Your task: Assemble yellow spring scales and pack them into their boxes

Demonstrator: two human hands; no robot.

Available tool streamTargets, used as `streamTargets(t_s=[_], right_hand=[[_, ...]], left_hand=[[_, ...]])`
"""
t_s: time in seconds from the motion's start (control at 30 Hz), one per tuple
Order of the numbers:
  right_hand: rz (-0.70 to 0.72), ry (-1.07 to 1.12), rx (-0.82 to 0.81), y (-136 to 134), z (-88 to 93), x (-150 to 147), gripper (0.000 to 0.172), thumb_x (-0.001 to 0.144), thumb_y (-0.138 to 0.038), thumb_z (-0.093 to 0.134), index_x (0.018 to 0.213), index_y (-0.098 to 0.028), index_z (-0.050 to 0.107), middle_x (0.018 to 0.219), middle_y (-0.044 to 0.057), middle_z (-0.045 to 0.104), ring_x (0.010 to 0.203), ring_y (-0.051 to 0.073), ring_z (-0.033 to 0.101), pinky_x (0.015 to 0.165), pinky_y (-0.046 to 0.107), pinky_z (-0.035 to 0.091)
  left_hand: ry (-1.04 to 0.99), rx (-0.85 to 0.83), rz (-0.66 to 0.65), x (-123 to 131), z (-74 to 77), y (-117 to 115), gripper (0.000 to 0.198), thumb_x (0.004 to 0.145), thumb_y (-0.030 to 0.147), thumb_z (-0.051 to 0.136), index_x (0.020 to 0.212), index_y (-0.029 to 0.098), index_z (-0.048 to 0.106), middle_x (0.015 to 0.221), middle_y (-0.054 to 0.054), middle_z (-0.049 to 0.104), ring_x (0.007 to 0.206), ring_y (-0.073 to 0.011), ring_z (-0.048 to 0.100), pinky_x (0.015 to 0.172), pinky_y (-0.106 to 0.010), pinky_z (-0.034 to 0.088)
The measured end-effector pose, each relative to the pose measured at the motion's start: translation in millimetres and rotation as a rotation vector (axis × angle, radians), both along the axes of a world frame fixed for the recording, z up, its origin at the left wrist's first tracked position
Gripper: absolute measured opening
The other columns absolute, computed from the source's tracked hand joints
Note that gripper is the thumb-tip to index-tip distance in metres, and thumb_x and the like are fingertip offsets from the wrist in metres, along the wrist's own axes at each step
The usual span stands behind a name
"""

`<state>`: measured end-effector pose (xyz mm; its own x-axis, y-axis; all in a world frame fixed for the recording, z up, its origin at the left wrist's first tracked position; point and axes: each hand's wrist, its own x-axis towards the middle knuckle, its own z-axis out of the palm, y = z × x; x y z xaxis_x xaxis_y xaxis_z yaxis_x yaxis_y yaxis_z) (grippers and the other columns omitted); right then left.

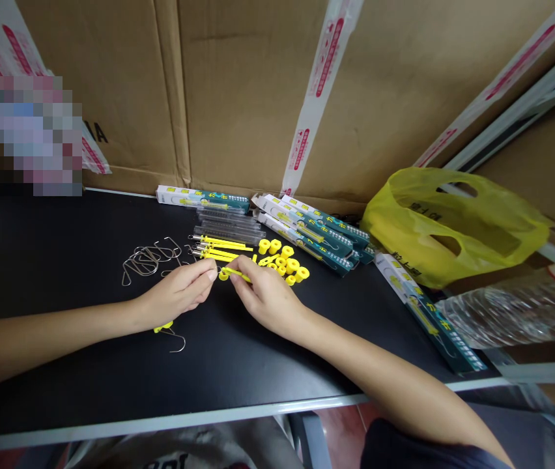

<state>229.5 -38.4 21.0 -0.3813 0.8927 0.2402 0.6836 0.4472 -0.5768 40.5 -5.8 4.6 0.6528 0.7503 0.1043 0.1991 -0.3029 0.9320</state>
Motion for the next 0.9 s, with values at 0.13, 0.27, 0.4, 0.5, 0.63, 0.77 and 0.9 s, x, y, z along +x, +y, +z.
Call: streamTargets(t_s=[0.13,0.27,0.4,0.5,0.63,0.77,0.9], right_hand=[[-0.015,-0.033,0.027,-0.8,-1.5,-0.6,0.014,0.092,-0.021,0.042,0.096,-0.018,0.054,0.078,0.003,0.062,0.066,0.015,0.057,0.062,0.024,0.041],[-0.034,-0.106,0.067,-1.8,-1.3,-1.5,0.016,0.092,-0.020,0.041,0.099,-0.017,0.055,0.076,0.004,0.063,0.061,0.014,0.057,0.058,0.023,0.040],[-0.040,-0.149,0.074,-2.7,-0.4,-1.2,0.017,0.092,-0.020,0.041,0.100,-0.017,0.055,0.073,0.003,0.063,0.056,0.014,0.056,0.055,0.023,0.039],[-0.016,-0.137,0.065,-3.4,-0.5,-1.0,0.016,0.092,-0.019,0.041,0.100,-0.018,0.055,0.078,0.004,0.066,0.062,0.015,0.060,0.059,0.023,0.042],[-0.005,-0.136,0.037,-3.4,-2.3,-1.7,0.018,0.092,-0.018,0.041,0.102,-0.018,0.056,0.081,0.005,0.068,0.067,0.016,0.063,0.061,0.025,0.044],[-0.005,-0.117,0.035,-2.3,-3.7,-1.7,0.019,0.092,-0.018,0.041,0.103,-0.018,0.056,0.085,0.006,0.068,0.071,0.017,0.063,0.064,0.026,0.045],[-0.002,-0.108,0.036,-2.4,-3.0,-1.1,0.018,0.091,-0.018,0.041,0.102,-0.019,0.055,0.086,0.006,0.068,0.072,0.017,0.063,0.066,0.027,0.045]], left_hand=[[0.096,0.089,0.023,0.6,0.5,0.5,0.028,0.095,0.032,0.032,0.070,0.021,0.034,0.054,0.008,0.038,0.046,-0.0078,0.036,0.049,-0.022,0.031],[0.170,0.188,0.048,1.3,0.7,1.3,0.028,0.095,0.030,0.033,0.069,0.020,0.035,0.055,0.007,0.042,0.050,-0.0094,0.040,0.052,-0.024,0.032],[0.188,0.206,0.045,1.6,0.1,2.1,0.027,0.095,0.029,0.032,0.070,0.021,0.036,0.056,0.007,0.042,0.050,-0.0100,0.041,0.053,-0.024,0.032],[0.183,0.193,0.035,1.5,-0.3,2.4,0.028,0.095,0.030,0.031,0.070,0.021,0.035,0.056,0.007,0.043,0.050,-0.0098,0.041,0.053,-0.024,0.032],[0.178,0.197,0.014,1.4,0.8,2.0,0.027,0.094,0.030,0.032,0.070,0.021,0.036,0.056,0.007,0.043,0.049,-0.0095,0.040,0.052,-0.024,0.031],[0.151,0.169,0.014,1.3,1.1,1.6,0.027,0.094,0.031,0.031,0.070,0.021,0.036,0.055,0.007,0.042,0.049,-0.0093,0.039,0.051,-0.024,0.032],[0.112,0.127,0.005,1.2,-0.5,1.9,0.027,0.094,0.033,0.031,0.070,0.021,0.035,0.055,0.007,0.041,0.048,-0.0087,0.038,0.050,-0.023,0.032]])
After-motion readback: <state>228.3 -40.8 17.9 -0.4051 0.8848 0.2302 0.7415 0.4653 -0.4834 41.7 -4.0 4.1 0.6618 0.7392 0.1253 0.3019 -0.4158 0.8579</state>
